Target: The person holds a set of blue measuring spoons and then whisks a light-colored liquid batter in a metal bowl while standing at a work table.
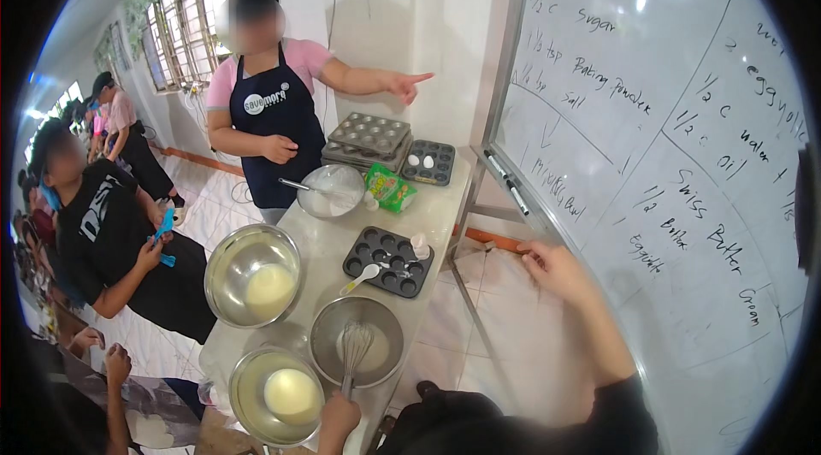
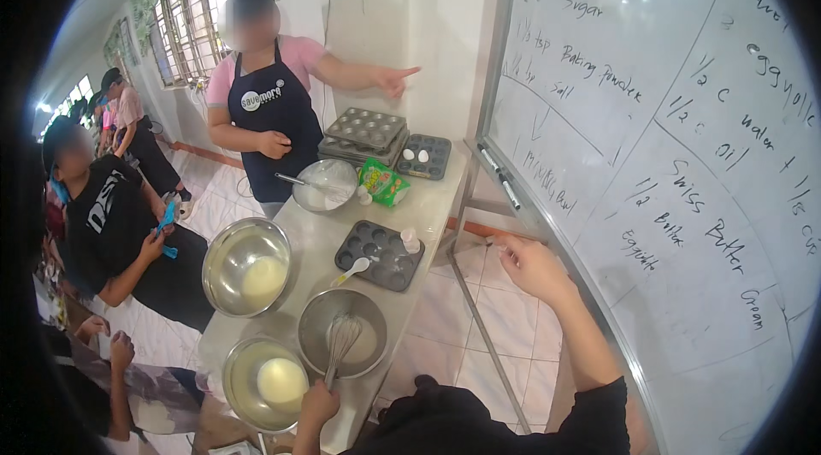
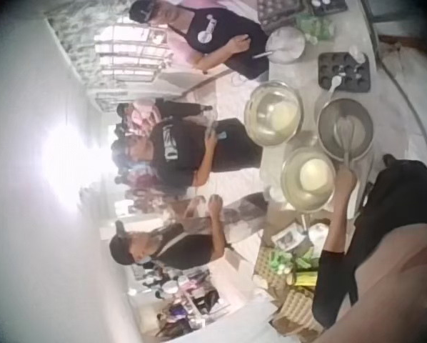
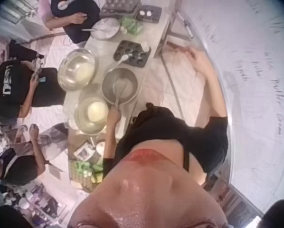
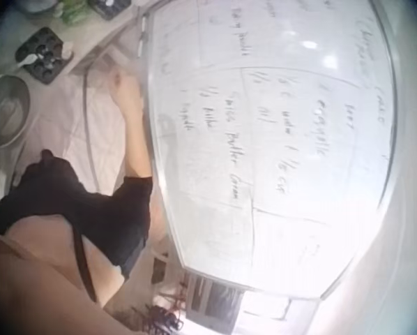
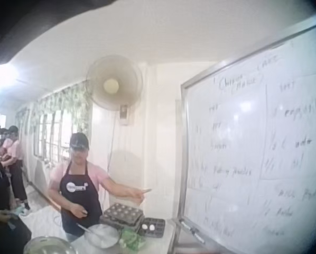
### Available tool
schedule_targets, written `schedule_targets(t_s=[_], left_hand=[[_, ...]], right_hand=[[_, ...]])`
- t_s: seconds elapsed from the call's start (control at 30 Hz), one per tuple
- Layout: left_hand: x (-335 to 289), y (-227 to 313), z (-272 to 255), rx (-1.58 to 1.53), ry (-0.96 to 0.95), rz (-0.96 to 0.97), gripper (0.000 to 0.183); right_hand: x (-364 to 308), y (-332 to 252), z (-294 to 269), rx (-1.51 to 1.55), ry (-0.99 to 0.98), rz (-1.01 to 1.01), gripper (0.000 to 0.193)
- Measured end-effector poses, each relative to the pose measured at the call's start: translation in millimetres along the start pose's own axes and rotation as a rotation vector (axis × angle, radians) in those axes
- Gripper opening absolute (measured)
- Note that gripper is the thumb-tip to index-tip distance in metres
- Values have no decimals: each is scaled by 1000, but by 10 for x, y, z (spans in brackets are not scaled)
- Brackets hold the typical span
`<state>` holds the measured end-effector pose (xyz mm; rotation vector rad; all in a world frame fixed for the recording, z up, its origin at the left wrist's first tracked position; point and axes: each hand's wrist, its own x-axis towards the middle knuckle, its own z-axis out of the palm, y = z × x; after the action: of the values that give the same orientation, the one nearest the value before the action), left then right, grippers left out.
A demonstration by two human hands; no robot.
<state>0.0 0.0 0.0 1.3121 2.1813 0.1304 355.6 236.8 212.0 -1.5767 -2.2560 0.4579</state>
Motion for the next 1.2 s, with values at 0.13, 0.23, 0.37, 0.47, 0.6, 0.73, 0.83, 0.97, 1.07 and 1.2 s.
schedule_targets(t_s=[0.13, 0.23, 0.37, 0.47, 0.6, 0.73, 0.83, 0.97, 1.07, 1.2], left_hand=[[28, -1, 152, -32, 135, -25, 35], [-34, 46, 144, -86, 146, -50, 34], [-60, 99, 115, -121, 150, -74, 33], [-40, 90, 120, -60, 52, -57, 34], [-13, 77, 108, -46, 30, -53, 33], [72, 83, 192, -51, 45, -82, 34], [51, 87, 175, -97, 81, -86, 33], [-37, 53, 144, -199, 121, -80, 34], [40, 100, 136, -248, 22, -182, 32], [-156, 430, 214, -343, 106, -215, 28]], right_hand=[[-15, -18, 4, 3, 4, -88, 25], [3, 20, 24, 19, -3, -113, 28], [165, 238, 86, -76, -2, -98, 53], [409, 363, 28, -189, -61, -53, 64], [915, 497, -77, -333, -22, -28, 72], [1511, 706, -336, -506, 176, -83, 79], [1945, 727, -552, -521, 305, -29, 82], [2218, 381, -672, -381, 422, -220, 84], [2244, -54, -555, -222, 362, -247, 83], [2172, -378, -132, -126, 251, -412, 81]])
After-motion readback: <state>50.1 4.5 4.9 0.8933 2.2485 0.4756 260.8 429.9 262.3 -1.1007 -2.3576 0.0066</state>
